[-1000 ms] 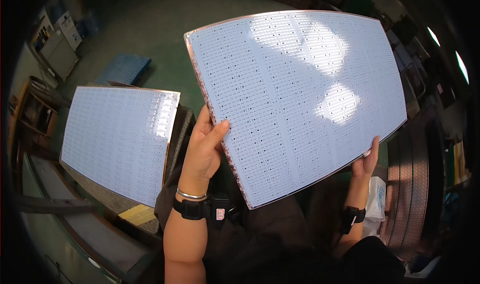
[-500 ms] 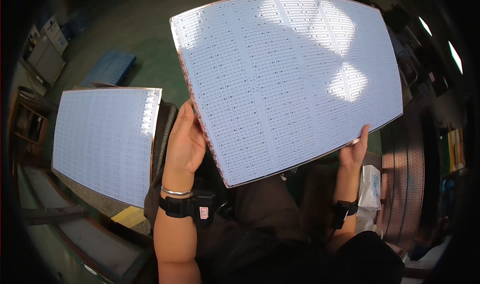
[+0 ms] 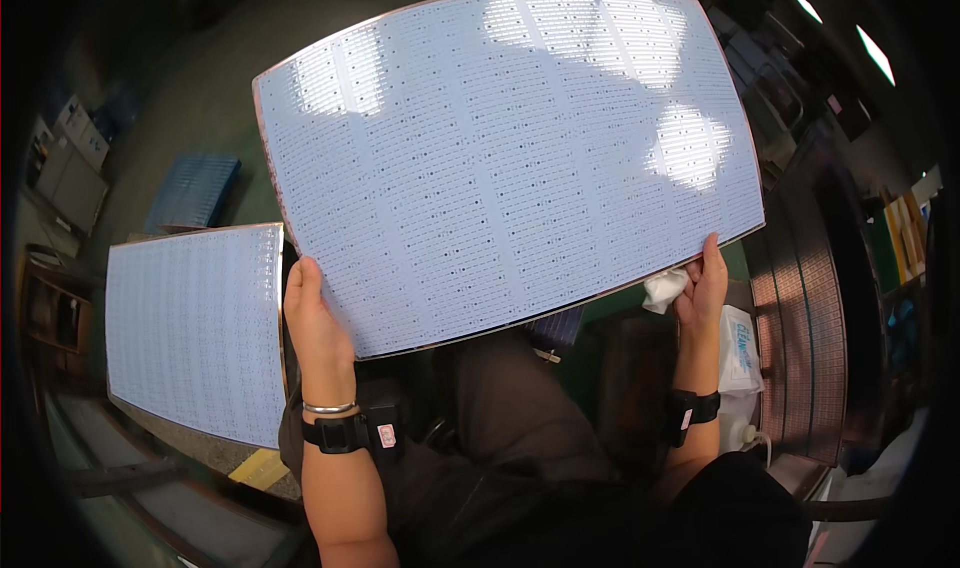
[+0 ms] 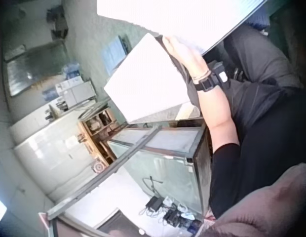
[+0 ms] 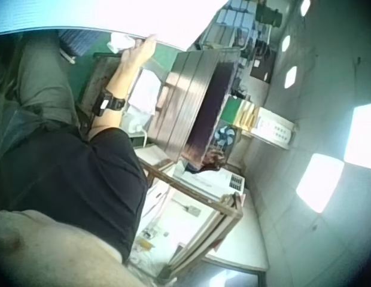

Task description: The person inspects LED circuit panels and cleans them using a cleaning liquid and a wipe.

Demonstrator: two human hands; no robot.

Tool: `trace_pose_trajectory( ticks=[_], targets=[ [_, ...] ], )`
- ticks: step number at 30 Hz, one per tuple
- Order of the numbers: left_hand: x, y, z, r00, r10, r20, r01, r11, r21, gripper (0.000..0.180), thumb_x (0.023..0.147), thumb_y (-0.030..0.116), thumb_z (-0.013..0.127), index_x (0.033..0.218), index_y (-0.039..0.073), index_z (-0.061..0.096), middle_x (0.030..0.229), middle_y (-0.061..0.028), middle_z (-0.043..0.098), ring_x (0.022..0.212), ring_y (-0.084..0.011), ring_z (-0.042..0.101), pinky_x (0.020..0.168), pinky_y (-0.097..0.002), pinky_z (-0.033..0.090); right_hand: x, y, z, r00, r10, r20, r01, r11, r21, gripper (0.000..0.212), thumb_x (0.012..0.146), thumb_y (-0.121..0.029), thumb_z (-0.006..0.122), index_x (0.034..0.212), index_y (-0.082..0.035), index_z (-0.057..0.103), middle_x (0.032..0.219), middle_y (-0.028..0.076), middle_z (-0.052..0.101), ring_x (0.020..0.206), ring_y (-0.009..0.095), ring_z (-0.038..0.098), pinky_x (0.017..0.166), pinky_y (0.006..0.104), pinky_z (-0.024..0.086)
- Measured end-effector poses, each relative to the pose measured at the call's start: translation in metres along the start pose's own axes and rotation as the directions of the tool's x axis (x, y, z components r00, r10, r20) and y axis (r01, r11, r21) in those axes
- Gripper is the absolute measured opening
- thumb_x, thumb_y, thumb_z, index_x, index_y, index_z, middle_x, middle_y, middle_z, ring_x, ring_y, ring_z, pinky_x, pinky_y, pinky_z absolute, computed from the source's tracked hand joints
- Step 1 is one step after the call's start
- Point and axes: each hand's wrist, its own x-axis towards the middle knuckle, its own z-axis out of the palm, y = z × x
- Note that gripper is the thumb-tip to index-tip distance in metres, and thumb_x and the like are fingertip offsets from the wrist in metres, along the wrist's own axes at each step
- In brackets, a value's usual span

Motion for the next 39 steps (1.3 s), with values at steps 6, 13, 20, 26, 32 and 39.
trace_pose_trajectory(
  ticks=[6,13,20,26,32,39],
  targets=[
    [0.004,0.002,-0.011,0.993,0.000,0.120,-0.003,1.000,0.031,0.047,0.098,0.030,0.042,0.129,-0.005,0.041,0.129,-0.0152,0.049,0.119,-0.0208,0.045,0.101,-0.0315,0.033,-0.022,0.006,0.007,0.980,0.141,0.144,-0.146,0.989,0.025,0.022,0.094,-0.029,0.053,0.099,-0.008,0.051,0.071,-0.006,0.041,0.048,0.000,0.027,0.037,0.0148,0.019],
    [0.008,0.000,-0.016,0.989,-0.001,0.148,0.002,1.000,-0.005,0.050,0.097,0.031,0.043,0.133,-0.002,0.038,0.131,-0.0156,0.046,0.121,-0.0228,0.043,0.103,-0.0345,0.033,-0.038,0.033,0.023,0.861,0.263,0.435,-0.282,0.959,-0.021,0.041,0.090,-0.021,0.059,0.122,-0.002,0.043,0.091,0.002,0.055,0.068,0.007,0.048,0.049,0.0175,0.039],
    [0.005,-0.001,-0.006,0.999,-0.003,0.040,0.003,1.000,-0.017,0.041,0.097,0.027,0.043,0.125,-0.003,0.045,0.129,-0.0130,0.049,0.119,-0.0211,0.044,0.103,-0.0338,0.030,-0.037,0.031,0.015,0.746,0.301,0.595,-0.174,0.949,-0.261,0.037,0.082,-0.007,0.066,0.115,0.002,0.053,0.089,0.003,0.058,0.081,0.008,0.054,0.075,0.0222,0.045],
    [0.014,0.003,-0.023,0.996,0.026,0.090,-0.019,0.997,-0.081,0.043,0.096,0.027,0.045,0.126,-0.004,0.044,0.131,-0.0139,0.047,0.121,-0.0223,0.042,0.104,-0.0339,0.028,0.003,0.054,-0.050,0.958,0.203,0.200,-0.213,0.977,0.026,0.029,0.082,0.002,0.059,0.110,-0.002,0.055,0.075,-0.005,0.046,0.072,0.007,0.050,0.074,0.0240,0.045],
    [0.012,0.024,-0.019,0.991,0.099,0.089,-0.101,0.995,0.025,0.038,0.097,0.025,0.044,0.122,-0.004,0.046,0.125,-0.0140,0.050,0.115,-0.0207,0.045,0.102,-0.0335,0.030,0.058,0.029,-0.073,0.973,0.150,-0.174,-0.062,0.901,0.429,0.028,0.082,0.004,0.050,0.110,0.000,0.052,0.096,0.005,0.056,0.081,0.014,0.052,0.078,0.0258,0.047],
    [0.011,0.052,-0.047,0.971,0.192,0.142,-0.207,0.973,0.100,0.032,0.097,0.023,0.046,0.113,-0.004,0.051,0.111,-0.0112,0.057,0.103,-0.0175,0.051,0.093,-0.0295,0.038,0.058,-0.047,-0.101,0.885,-0.038,0.464,-0.204,0.864,0.460,0.037,0.092,-0.016,0.050,0.123,0.004,0.049,0.099,0.009,0.061,0.069,0.009,0.052,0.069,0.0204,0.049]
  ],
)
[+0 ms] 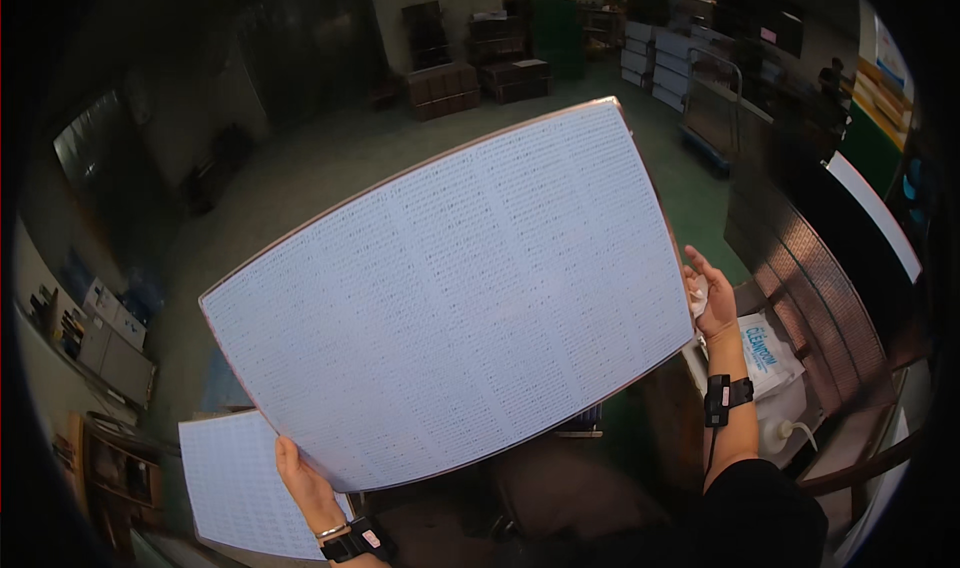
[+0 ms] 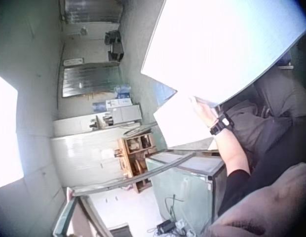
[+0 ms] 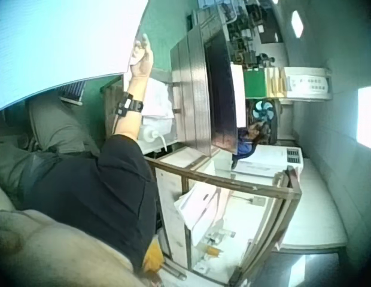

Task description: The person inspects LED circuit panels and cleans them using a cleaning liquid and a wipe.

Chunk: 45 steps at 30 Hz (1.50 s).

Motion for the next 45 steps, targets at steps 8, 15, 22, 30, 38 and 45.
trace_pose_trajectory(
  ticks=[8,15,22,30,38,45],
  targets=[
    [-0.014,-0.008,-0.024,0.986,-0.076,-0.152,0.095,0.988,0.125,0.034,0.093,0.015,0.044,0.120,-0.005,0.047,0.115,-0.0162,0.054,0.105,-0.0231,0.051,0.093,-0.0343,0.039,-0.033,-0.006,0.046,0.986,0.024,-0.167,-0.139,0.678,-0.722,0.034,0.080,-0.024,0.071,0.101,0.003,0.066,0.095,0.006,0.063,0.090,0.014,0.056,0.080,0.0281,0.043],
    [-0.030,0.014,0.002,0.985,-0.120,-0.123,0.152,0.946,0.288,0.037,0.094,0.017,0.041,0.121,-0.006,0.047,0.118,-0.0192,0.052,0.108,-0.0258,0.049,0.098,-0.0358,0.037,-0.044,-0.007,0.054,0.989,-0.013,-0.148,-0.097,0.696,-0.711,0.030,0.081,-0.019,0.070,0.098,0.005,0.067,0.098,0.007,0.060,0.091,0.016,0.055,0.085,0.0309,0.040],
    [-0.030,0.006,-0.021,0.993,-0.043,-0.109,0.093,0.857,0.507,0.038,0.095,0.020,0.039,0.122,-0.006,0.047,0.118,-0.0187,0.052,0.109,-0.0261,0.049,0.099,-0.0358,0.035,-0.045,-0.010,0.068,0.993,0.009,-0.115,-0.088,0.703,-0.706,0.031,0.081,-0.020,0.070,0.099,0.006,0.066,0.101,0.009,0.059,0.095,0.017,0.053,0.085,0.0292,0.039],
    [-0.017,-0.002,-0.040,0.991,0.013,-0.132,0.063,0.829,0.555,0.040,0.095,0.021,0.040,0.124,-0.006,0.046,0.119,-0.0209,0.051,0.110,-0.0271,0.048,0.101,-0.0363,0.034,-0.046,0.009,0.060,0.972,0.118,-0.205,-0.223,0.751,-0.622,0.034,0.090,-0.026,0.059,0.104,0.005,0.062,0.094,0.007,0.063,0.085,0.013,0.058,0.076,0.0256,0.045],
    [0.000,0.056,0.031,0.904,0.416,-0.100,-0.262,0.723,0.639,0.044,0.097,0.021,0.043,0.135,0.000,0.035,0.135,-0.0166,0.041,0.124,-0.0227,0.040,0.105,-0.0339,0.029,-0.049,0.068,0.051,0.942,0.088,-0.322,-0.173,0.954,-0.246,0.043,0.096,-0.035,0.044,0.110,0.005,0.056,0.099,0.011,0.064,0.087,0.017,0.063,0.078,0.0293,0.050],
    [-0.080,0.011,0.108,0.950,-0.122,0.287,0.184,0.963,-0.199,0.065,0.093,0.023,0.053,0.143,0.007,0.016,0.144,-0.0159,0.025,0.130,-0.0272,0.031,0.107,-0.0410,0.028,-0.046,0.152,0.134,0.866,0.318,-0.386,-0.319,0.946,0.063,0.038,0.097,-0.038,0.042,0.093,-0.004,0.058,0.077,0.001,0.058,0.055,0.007,0.050,0.048,0.0203,0.042]
  ],
)
